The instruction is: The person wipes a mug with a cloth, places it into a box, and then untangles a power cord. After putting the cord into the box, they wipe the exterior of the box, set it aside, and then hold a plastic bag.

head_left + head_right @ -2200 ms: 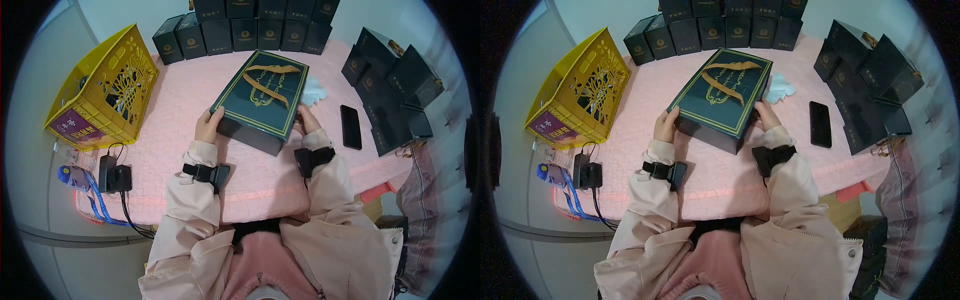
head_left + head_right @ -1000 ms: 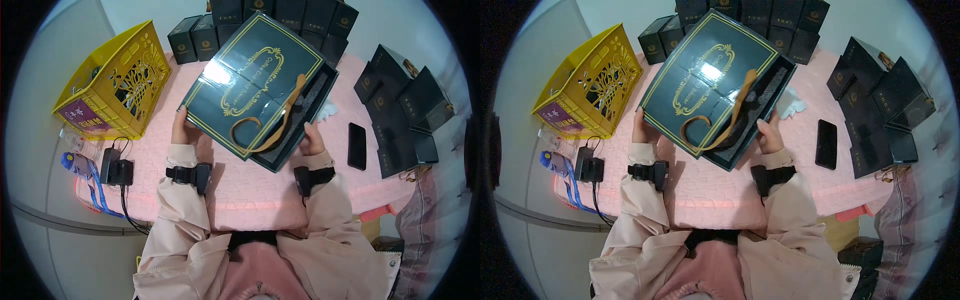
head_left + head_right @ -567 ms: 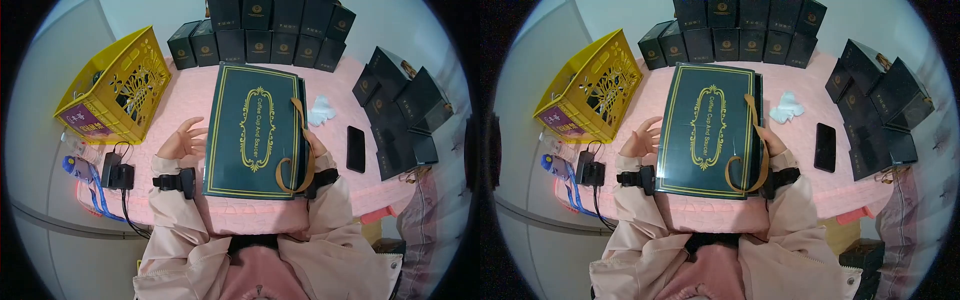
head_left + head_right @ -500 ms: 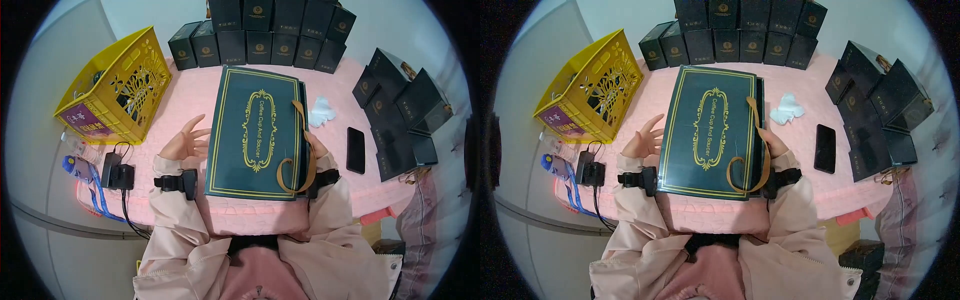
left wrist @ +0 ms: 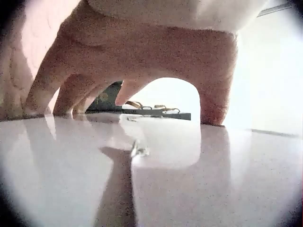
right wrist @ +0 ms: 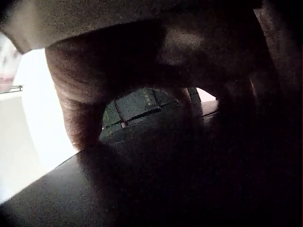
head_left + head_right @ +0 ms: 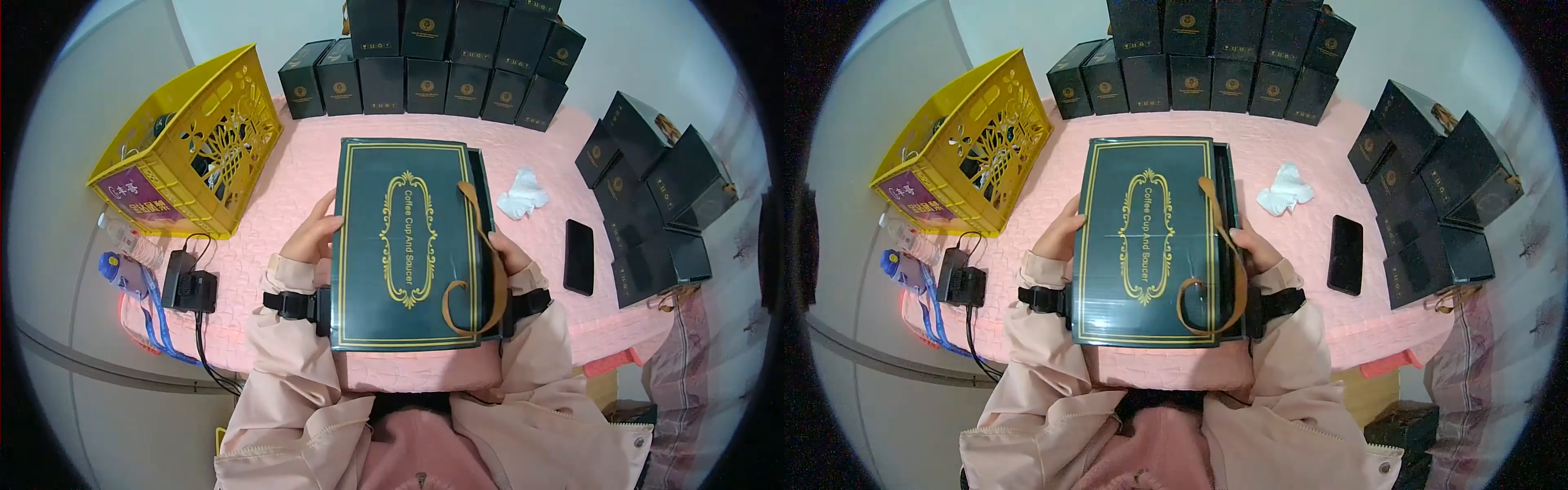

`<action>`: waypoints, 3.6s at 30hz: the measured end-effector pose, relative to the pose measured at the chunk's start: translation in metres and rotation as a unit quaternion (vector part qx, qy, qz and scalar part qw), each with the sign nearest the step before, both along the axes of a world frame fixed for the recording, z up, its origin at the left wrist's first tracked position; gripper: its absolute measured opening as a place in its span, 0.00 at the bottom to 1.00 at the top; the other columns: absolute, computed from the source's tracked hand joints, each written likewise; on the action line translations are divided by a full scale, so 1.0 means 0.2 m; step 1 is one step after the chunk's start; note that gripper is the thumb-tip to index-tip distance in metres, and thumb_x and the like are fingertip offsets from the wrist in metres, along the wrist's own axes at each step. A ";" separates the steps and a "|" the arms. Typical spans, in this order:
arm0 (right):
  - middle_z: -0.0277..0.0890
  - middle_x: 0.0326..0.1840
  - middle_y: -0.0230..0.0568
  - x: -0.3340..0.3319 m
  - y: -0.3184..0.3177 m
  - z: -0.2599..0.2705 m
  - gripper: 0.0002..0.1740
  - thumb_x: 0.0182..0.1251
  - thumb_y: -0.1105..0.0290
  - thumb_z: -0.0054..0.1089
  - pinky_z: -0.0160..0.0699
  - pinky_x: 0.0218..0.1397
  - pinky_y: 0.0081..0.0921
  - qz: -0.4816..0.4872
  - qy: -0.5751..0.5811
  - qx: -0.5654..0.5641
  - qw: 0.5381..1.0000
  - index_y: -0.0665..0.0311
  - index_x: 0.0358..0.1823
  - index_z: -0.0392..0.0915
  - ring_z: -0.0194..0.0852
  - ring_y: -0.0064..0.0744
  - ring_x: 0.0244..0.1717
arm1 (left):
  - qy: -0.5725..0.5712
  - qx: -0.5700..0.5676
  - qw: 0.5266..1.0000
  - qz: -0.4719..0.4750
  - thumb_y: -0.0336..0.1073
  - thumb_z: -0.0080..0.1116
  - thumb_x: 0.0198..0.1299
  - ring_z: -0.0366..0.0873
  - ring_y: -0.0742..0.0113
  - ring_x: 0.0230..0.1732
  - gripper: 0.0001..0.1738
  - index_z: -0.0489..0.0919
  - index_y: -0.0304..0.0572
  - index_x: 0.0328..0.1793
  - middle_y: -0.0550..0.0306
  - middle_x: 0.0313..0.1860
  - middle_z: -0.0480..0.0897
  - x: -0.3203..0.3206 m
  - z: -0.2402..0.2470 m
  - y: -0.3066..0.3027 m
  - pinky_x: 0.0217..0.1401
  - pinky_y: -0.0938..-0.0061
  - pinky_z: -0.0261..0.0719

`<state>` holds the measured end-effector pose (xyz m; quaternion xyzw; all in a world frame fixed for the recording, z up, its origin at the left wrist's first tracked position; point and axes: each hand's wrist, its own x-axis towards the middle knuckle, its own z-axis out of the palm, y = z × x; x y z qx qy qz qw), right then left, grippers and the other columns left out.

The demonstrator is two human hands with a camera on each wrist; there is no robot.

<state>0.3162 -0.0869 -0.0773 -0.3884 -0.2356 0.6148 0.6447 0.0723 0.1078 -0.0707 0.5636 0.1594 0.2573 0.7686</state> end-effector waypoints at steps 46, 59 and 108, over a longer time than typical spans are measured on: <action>0.59 0.55 0.39 0.05 0.07 -0.10 0.33 0.58 0.66 0.48 0.73 0.42 0.26 -0.237 -0.081 0.174 0.952 0.58 0.64 0.45 0.67 0.33 0.48 | -0.187 -0.181 0.949 0.176 0.39 0.53 0.55 0.76 0.67 0.37 0.23 0.61 0.46 0.55 0.58 0.39 0.74 0.25 -0.13 -0.03 0.30 0.70 0.77; 0.72 0.42 0.33 0.14 0.04 -0.13 0.22 0.60 0.56 0.47 0.73 0.30 0.20 -0.359 -0.011 0.124 0.925 0.57 0.54 0.62 0.74 0.27 0.34 | -0.094 -0.176 0.958 0.206 0.49 0.59 0.48 0.74 0.60 0.35 0.36 0.56 0.45 0.60 0.43 0.43 0.71 0.07 0.04 0.34 0.32 0.68 0.76; 0.72 0.29 0.32 0.00 0.11 -0.15 0.19 0.61 0.57 0.48 0.66 0.22 0.14 -0.129 -0.213 -0.070 0.966 0.67 0.42 0.73 0.67 0.19 0.23 | -0.025 0.091 0.972 0.215 0.32 0.52 0.54 0.71 0.77 0.26 0.07 0.75 0.36 0.37 0.61 0.28 0.76 0.28 -0.25 -0.22 0.30 0.85 0.70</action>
